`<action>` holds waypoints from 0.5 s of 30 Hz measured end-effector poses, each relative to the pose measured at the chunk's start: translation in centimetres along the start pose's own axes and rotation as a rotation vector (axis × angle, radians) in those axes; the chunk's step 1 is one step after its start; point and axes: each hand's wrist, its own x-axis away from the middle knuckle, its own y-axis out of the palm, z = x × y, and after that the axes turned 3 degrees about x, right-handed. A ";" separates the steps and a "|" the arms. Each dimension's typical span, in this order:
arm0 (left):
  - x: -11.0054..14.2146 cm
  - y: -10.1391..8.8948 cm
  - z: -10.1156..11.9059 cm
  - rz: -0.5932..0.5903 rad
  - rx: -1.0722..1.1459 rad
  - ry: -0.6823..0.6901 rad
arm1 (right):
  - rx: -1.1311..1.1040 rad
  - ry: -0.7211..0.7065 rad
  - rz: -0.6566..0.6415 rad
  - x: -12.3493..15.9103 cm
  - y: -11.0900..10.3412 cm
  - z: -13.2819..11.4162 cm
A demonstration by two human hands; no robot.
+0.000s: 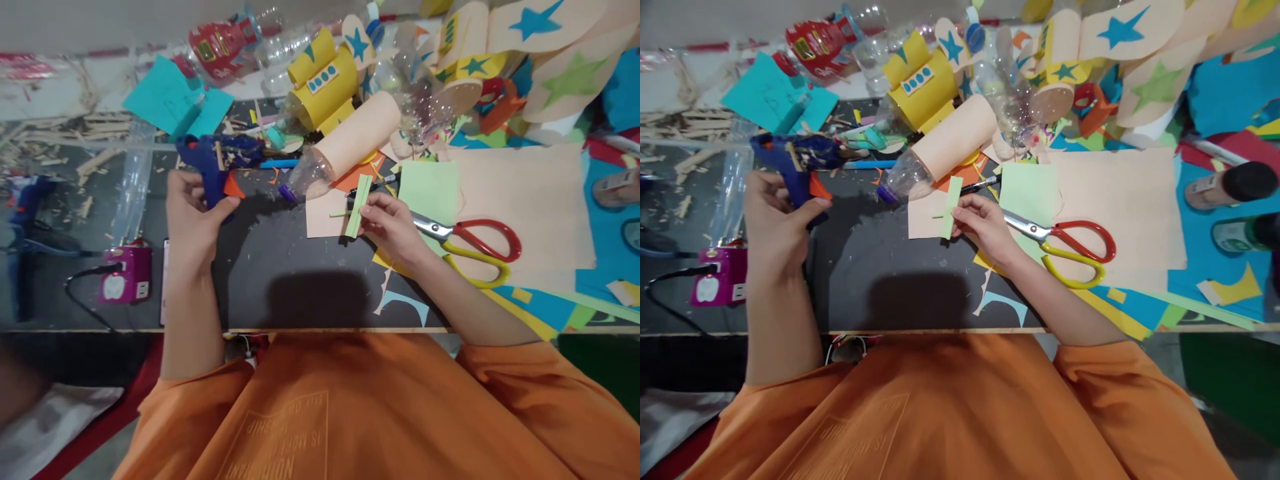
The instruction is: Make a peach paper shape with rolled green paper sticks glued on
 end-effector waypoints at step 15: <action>2.3 2.6 0.3 -0.463 0.117 -0.151 | -0.009 -0.070 0.114 -0.6 -0.4 0.1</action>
